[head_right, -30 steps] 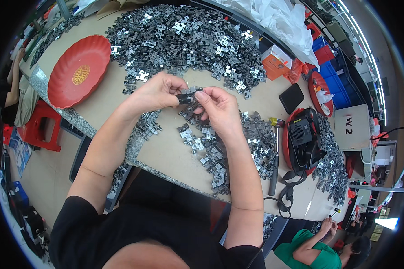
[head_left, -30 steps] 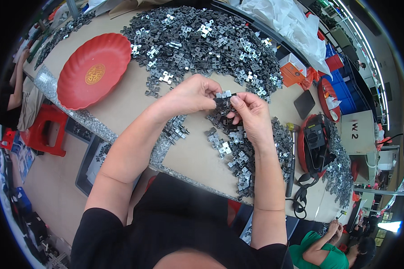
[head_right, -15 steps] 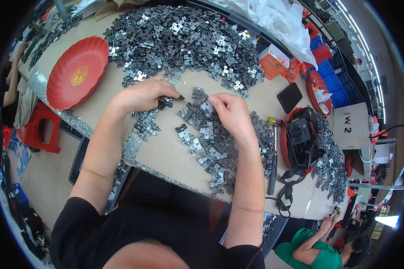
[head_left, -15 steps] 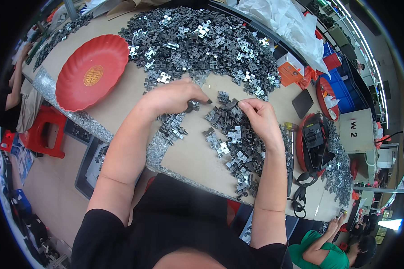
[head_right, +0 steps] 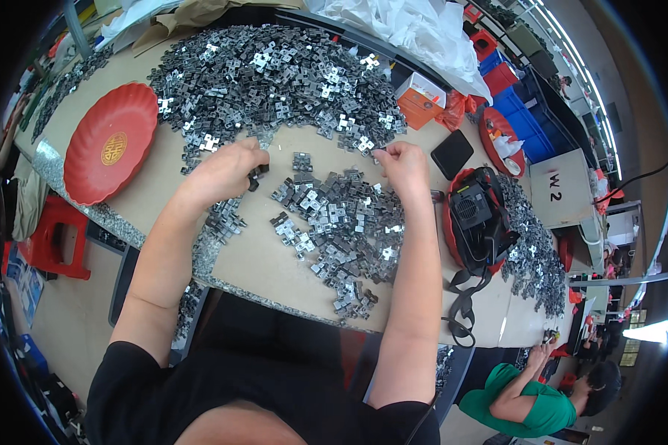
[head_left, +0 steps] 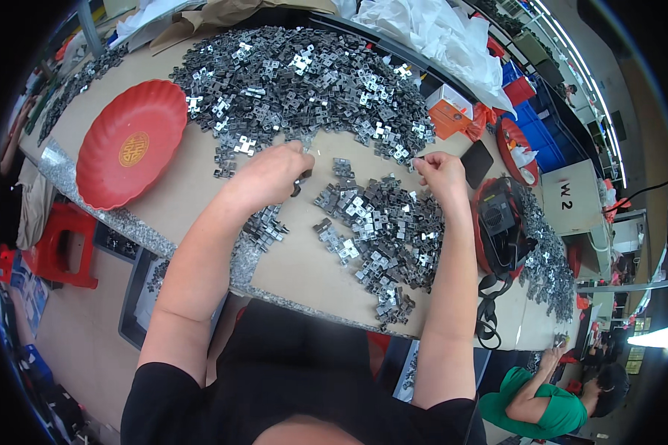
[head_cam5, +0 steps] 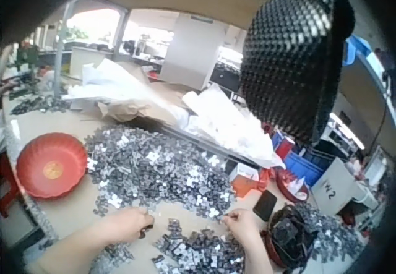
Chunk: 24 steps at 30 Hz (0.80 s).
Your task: The person assembles small metal plates and plastic components into sets by hand at a factory workbench.
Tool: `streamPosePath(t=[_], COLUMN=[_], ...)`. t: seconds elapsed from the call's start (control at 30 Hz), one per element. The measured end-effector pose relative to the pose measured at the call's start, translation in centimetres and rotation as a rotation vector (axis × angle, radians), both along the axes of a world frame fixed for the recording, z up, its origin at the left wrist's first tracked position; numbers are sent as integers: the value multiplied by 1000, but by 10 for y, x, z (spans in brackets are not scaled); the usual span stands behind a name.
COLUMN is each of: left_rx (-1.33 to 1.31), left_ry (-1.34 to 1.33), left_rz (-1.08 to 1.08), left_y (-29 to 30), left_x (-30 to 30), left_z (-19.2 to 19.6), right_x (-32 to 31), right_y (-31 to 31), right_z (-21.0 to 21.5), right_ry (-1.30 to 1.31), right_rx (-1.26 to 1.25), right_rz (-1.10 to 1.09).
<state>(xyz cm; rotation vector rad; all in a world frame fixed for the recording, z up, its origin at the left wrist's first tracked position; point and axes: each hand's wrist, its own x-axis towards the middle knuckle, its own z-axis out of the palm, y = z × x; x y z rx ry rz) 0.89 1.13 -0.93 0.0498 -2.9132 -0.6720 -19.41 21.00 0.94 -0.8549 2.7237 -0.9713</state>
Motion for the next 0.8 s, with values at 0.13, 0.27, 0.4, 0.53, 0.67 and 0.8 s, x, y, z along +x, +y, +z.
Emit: streamPosePath(t=[0.13,0.27,0.4,0.53,0.67,0.8], left_rx=[85,209,1047,1271,1614,1881], left_ry=[86,220,167,118,76,62], left_rz=[107,110,171,181,210,175], left_y=[0,-3,3,5,10,9], left_x=[0,-5,-14,-15,-17,-14], left_z=[4,1,-2,4,7,4], right_x=[-4,6,7,6,14,40], right_y=[-19,-32,-34,-32,-23,-25], right_z=[-14,-18,-19,-23,-9,5], right_ry=[139,368,386,325,378,67], right_rx=[161,243,373,371,136,-161], right_rz=[-127,-63,-15,-18,47,167])
